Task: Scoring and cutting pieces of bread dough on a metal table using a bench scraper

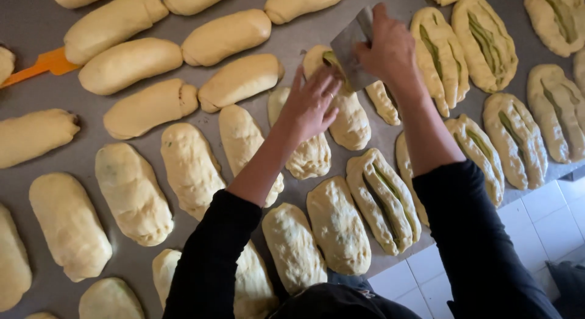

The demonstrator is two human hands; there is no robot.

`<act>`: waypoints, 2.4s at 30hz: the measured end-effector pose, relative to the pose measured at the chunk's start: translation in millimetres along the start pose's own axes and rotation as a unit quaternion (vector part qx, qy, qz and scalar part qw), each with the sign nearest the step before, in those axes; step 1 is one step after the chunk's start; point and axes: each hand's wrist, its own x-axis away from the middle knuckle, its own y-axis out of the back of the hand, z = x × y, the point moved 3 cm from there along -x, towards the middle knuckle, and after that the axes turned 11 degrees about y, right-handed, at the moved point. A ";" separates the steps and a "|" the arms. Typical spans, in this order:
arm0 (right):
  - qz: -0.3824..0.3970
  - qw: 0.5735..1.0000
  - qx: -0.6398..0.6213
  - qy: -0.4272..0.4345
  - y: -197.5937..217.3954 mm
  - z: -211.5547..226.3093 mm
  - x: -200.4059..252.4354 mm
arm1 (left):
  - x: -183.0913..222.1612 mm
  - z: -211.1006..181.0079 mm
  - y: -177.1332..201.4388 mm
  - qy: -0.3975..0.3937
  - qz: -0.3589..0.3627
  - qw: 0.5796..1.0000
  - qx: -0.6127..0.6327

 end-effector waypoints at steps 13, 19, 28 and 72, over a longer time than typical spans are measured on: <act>0.064 0.994 0.026 -0.083 -63.1 11.8 94.3 | 22.4 -17.3 -51.3 -0.022 -0.134 0.988 0.068; 0.060 0.993 0.049 -0.090 -48.5 36.9 91.5 | 26.8 -8.0 -58.4 -0.024 -0.144 0.986 0.081; 0.020 0.992 0.004 -0.123 -46.2 -83.4 89.4 | 73.6 -58.6 -12.3 -0.071 -0.118 0.988 0.074; -0.033 0.999 -0.027 -0.027 32.1 23.5 70.5 | 81.5 -13.1 33.8 0.001 -0.100 0.983 0.151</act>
